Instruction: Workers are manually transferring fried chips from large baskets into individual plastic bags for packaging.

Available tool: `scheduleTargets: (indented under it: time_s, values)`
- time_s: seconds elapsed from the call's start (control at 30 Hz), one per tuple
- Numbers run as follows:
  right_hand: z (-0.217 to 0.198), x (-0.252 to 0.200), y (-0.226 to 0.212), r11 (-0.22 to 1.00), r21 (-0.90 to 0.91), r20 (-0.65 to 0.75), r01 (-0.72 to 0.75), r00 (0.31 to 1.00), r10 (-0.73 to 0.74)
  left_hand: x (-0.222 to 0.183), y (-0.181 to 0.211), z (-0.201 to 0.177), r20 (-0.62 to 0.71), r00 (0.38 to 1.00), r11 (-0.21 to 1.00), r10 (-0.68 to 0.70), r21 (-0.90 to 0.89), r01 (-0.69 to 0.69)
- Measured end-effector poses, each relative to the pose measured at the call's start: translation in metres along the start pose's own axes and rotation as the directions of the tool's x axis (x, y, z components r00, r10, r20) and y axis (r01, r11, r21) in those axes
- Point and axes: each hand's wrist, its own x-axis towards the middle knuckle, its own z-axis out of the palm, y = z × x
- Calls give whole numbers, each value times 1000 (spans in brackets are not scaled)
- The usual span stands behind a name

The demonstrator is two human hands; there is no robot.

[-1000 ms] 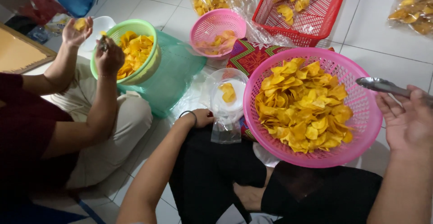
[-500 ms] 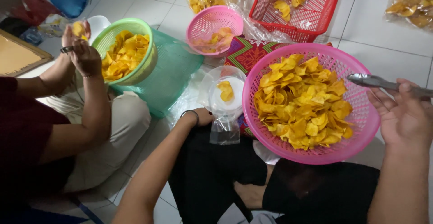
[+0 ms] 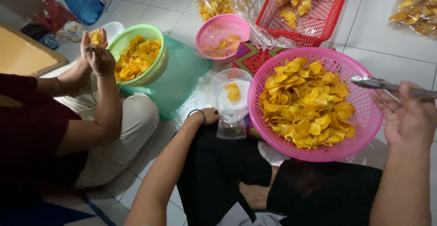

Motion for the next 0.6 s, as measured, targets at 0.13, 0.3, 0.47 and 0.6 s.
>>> scheduleTargets:
  time_s: [0.13,0.3,0.47,0.6]
  values:
    - [10,-5,-6,1000,-17,-31,13,999,-14,-5,6,-7,22,1000,1000,-11,24,11]
    - [11,-5,-6,1000,-28,-25,-2,1000,1,-11,4,-9,25,1000,1000,-3,-26,4]
    - [15,-5,-6,999,-31,-74,-16,997,14,-79,39,-40,20,1000,999,19,33,-20]
    - [20,-8,-9,997,-73,-55,20,998,-24,-190,102,-59,-271,961,996,55,-60,-74]
